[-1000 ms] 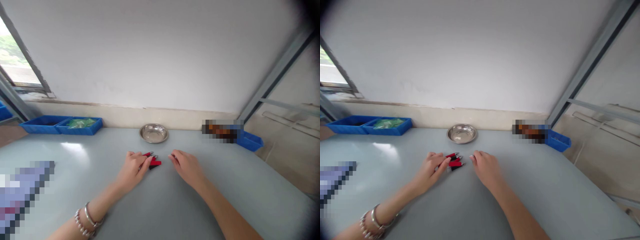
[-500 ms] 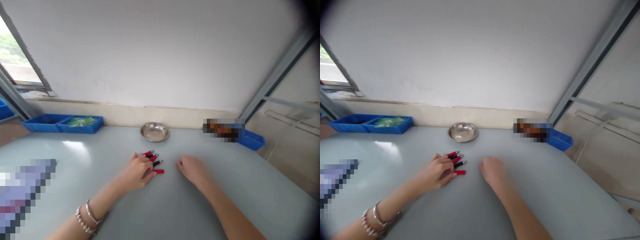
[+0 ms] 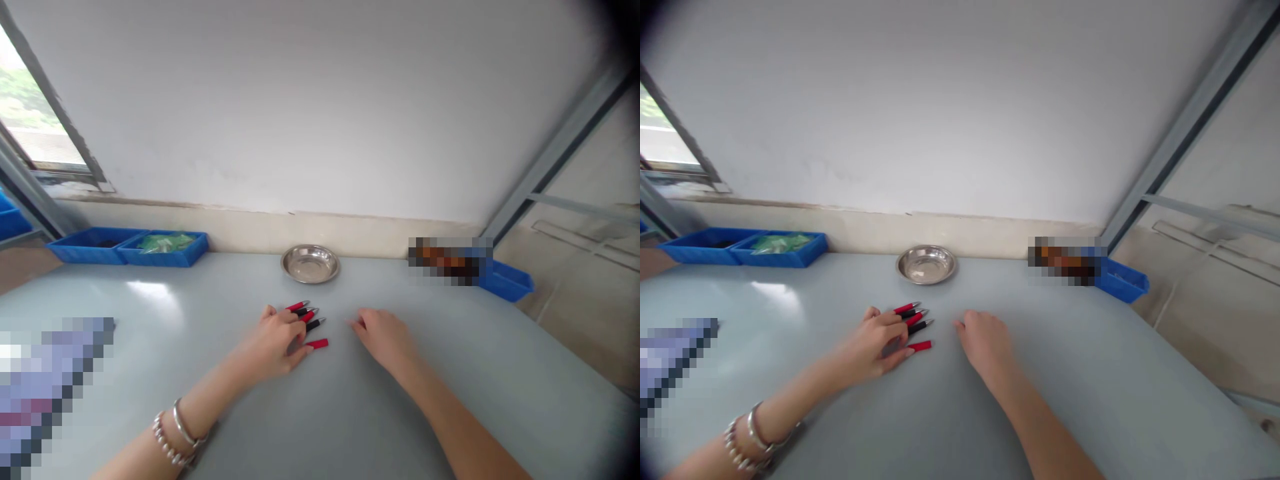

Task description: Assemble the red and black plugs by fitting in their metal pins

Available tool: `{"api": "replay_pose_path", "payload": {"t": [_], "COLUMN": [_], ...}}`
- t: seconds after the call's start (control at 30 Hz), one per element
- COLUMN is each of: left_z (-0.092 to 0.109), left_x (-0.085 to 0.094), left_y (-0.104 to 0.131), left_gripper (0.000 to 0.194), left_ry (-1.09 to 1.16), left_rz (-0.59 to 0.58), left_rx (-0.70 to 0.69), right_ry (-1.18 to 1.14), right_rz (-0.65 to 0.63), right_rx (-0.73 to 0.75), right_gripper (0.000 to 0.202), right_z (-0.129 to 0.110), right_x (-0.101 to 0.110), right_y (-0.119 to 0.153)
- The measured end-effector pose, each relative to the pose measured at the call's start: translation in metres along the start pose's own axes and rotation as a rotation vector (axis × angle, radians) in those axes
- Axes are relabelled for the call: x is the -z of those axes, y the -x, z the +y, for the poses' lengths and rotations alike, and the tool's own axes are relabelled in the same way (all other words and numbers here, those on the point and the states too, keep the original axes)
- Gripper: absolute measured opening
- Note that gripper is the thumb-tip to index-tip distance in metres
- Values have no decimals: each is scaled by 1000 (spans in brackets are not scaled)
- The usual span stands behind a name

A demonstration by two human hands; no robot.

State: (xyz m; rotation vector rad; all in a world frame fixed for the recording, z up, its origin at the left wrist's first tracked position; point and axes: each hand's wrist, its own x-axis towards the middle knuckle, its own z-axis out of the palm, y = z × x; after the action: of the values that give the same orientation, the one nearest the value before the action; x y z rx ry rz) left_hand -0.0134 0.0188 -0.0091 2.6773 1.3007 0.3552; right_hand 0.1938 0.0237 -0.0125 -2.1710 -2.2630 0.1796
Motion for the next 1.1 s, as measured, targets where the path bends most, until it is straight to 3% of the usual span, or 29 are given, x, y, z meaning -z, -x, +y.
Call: {"api": "replay_pose_path", "payload": {"t": [0.23,0.33,0.43,0.53,0.67,0.87,1.1], "left_z": [-3,-12,-26,-36,-39,-35,-33], "left_x": [-3,-4,-8,-13,-15,-11,-14], "left_y": [-1,-3,-4,-3,-3,-4,-4], "left_gripper": [24,22,20,22,22,23,19], "left_ry": [1,-63,-159,-206,-191,-158,-155], "left_rz": [81,183,248,191,100,70,75], "left_rx": [30,179,365,467,503,497,483], "right_ry": [-14,-49,-127,-294,-433,-392,-328], "right_rz": [37,58,43,-20,-76,-99,-44], "right_rx": [-12,47,206,356,404,432,452], "right_gripper": [29,29,28,30,29,17,20], "right_z": [0,-2,-5,-8,-11,-15,-16], "right_x": [1,3,6,6,4,1,-9], "right_y": [0,1,4,9,13,13,11]}}
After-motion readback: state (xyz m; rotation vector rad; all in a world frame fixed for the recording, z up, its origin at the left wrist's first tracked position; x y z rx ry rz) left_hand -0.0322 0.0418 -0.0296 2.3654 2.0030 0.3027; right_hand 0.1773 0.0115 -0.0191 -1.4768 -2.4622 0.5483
